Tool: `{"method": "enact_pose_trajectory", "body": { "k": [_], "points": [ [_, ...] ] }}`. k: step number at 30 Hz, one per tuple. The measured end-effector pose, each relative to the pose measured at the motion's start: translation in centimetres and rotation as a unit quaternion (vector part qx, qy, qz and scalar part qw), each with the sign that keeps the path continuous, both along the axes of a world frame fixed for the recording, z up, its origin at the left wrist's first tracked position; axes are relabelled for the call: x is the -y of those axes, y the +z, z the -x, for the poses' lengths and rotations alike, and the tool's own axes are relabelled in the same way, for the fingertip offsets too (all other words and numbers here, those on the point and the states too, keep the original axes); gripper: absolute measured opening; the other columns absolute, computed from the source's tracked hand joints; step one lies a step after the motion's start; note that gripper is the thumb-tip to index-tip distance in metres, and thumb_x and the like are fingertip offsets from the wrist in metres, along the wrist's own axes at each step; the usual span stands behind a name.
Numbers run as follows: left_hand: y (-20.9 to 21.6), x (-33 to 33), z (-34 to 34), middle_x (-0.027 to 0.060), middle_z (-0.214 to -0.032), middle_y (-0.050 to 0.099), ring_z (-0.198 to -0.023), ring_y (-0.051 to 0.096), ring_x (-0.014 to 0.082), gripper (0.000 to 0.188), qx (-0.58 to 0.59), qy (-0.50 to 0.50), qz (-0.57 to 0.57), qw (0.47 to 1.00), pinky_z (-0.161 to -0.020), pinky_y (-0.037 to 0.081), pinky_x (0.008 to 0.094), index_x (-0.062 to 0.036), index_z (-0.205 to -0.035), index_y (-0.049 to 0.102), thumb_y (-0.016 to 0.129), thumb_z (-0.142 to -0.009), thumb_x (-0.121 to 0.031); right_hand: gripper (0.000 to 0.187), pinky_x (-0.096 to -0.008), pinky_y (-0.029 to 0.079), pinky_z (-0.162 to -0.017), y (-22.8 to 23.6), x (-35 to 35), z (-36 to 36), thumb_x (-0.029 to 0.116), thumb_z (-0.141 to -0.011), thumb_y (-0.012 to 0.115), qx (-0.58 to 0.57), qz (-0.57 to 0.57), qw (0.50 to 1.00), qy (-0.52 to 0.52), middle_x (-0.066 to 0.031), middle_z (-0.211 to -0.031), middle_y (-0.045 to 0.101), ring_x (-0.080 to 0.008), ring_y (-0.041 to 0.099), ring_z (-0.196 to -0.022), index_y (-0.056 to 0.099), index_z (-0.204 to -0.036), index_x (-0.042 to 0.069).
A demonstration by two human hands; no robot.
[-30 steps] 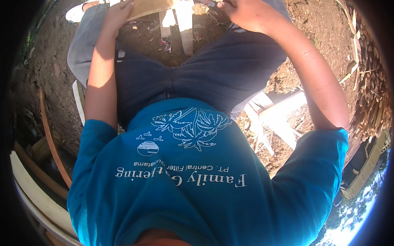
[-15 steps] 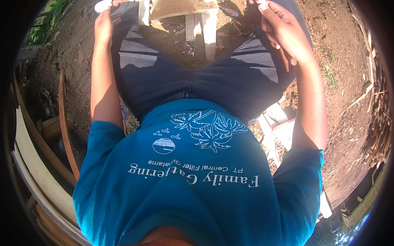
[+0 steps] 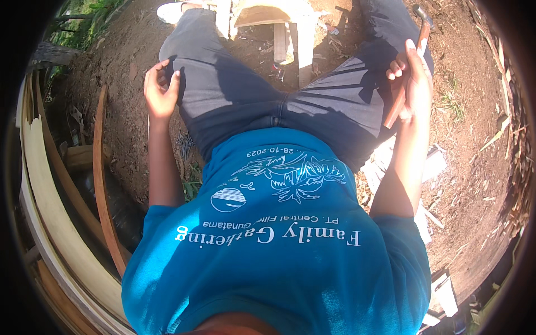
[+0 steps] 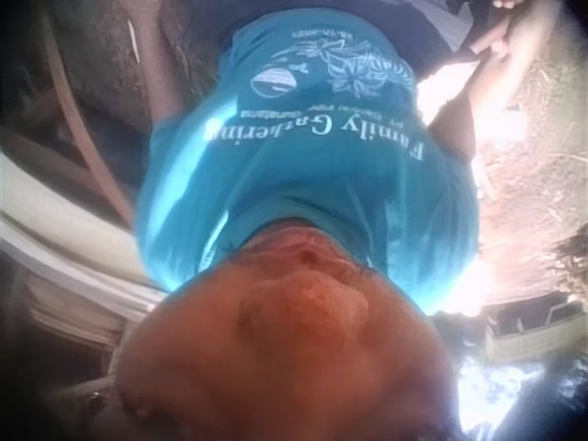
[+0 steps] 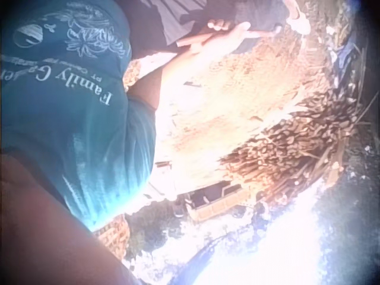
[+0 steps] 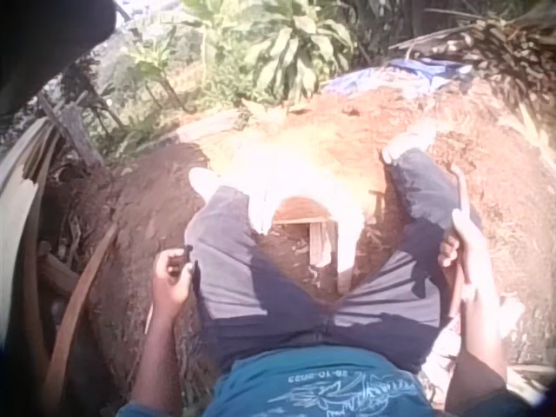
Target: The person hammers nails into a wooden board to attach it to a wooden frame by hand while sitting on the ground.
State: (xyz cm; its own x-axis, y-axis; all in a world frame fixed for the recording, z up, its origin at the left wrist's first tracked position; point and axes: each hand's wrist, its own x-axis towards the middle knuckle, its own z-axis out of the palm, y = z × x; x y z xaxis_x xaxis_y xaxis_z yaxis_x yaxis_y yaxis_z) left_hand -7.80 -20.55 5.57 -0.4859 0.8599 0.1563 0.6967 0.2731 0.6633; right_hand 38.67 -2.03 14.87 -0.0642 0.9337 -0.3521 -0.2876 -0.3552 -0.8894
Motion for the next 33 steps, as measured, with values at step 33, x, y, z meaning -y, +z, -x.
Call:
{"method": "enact_pose_trajectory", "body": {
  "k": [33],
  "points": [
    [1.3,-23.9,-10.0,0.0138,-0.081,0.074,-0.074,0.073,0.0358,0.022,-0.308,-0.197,-0.041,0.930,-0.064,0.056,0.0470,-0.0135,-0.102,0.073,0.065,-0.096,-0.033,0.047,-0.0390,0.053,-0.083,-15.6,23.1,-31.2,0.046,-0.094,0.069,0.576,0.111,0.649,-0.485,-0.0126,-0.097,0.072,-0.0229,0.069,-0.088,0.071,-0.114,0.003]
  ]
}}
